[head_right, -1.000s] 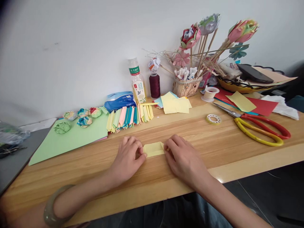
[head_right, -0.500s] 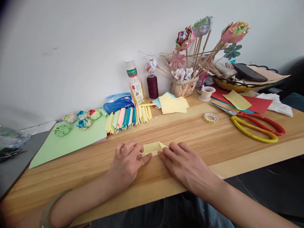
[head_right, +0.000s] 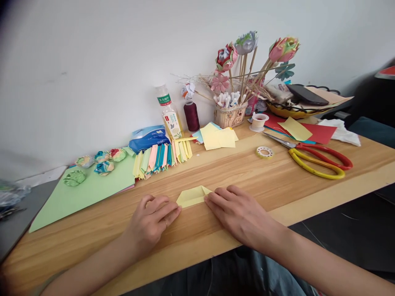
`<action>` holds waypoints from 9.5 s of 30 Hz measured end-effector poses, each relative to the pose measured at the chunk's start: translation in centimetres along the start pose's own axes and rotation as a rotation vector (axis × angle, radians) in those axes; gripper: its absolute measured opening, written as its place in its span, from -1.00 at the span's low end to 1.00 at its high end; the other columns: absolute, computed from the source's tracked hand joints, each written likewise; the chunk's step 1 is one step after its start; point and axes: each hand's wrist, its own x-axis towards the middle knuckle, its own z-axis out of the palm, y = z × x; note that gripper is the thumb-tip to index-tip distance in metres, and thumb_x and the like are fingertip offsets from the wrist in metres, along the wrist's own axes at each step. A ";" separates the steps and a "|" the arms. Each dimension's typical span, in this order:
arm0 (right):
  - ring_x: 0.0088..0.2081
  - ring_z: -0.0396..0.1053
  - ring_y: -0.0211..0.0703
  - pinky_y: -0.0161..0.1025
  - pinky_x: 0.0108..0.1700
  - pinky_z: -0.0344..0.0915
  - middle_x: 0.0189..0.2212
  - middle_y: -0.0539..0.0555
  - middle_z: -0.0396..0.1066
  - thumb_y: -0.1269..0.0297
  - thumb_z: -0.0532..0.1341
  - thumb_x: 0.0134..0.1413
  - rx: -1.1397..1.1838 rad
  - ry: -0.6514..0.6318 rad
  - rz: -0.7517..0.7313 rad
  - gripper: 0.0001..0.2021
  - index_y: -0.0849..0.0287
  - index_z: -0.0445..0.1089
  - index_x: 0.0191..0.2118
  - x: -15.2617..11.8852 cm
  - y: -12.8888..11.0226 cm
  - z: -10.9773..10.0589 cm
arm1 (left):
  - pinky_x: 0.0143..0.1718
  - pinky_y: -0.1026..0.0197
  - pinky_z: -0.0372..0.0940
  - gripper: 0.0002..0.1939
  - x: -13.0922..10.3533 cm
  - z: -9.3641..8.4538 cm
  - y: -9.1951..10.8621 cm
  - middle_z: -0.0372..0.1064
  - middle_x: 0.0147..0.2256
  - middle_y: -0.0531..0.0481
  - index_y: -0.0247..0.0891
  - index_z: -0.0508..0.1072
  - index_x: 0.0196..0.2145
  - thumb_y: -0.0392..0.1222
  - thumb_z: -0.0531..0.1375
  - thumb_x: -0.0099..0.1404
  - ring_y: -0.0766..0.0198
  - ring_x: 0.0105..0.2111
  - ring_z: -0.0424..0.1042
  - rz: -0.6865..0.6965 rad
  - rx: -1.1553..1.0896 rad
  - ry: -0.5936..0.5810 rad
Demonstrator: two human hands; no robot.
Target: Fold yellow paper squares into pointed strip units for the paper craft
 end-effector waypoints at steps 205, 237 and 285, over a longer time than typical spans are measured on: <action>0.20 0.08 -0.01 0.02 0.16 0.08 0.17 0.12 0.17 0.06 0.00 0.24 -0.096 0.009 -0.009 -0.46 0.31 0.08 0.22 -1.6 0.9 1.5 | -0.08 0.15 0.35 -0.58 1.7 2.1 1.0 0.43 -0.06 -0.07 -0.37 0.43 -0.09 -0.37 -0.19 0.41 0.17 -0.06 0.42 0.098 -0.015 -0.007; 0.21 0.06 0.05 0.15 0.14 0.11 0.17 0.04 0.17 0.06 -0.03 0.26 0.053 -0.082 0.131 -0.53 0.14 0.15 0.20 -2.0 2.6 1.8 | -0.01 0.11 0.33 -0.63 1.9 1.7 0.7 0.35 0.02 -0.15 -0.43 0.36 0.01 -0.42 -0.11 0.34 0.13 0.07 0.29 0.229 -0.156 -0.101; 0.29 -0.22 0.01 0.17 0.25 -0.21 0.29 0.22 -0.20 -0.06 -0.01 0.20 0.406 -0.269 0.044 -0.29 0.22 -0.25 0.31 0.0 0.4 0.5 | -0.02 0.17 0.24 -0.60 -0.9 0.7 4.8 0.36 0.00 -0.24 -0.52 0.37 -0.02 -0.39 -0.14 0.32 0.07 0.02 0.34 0.142 0.230 -0.063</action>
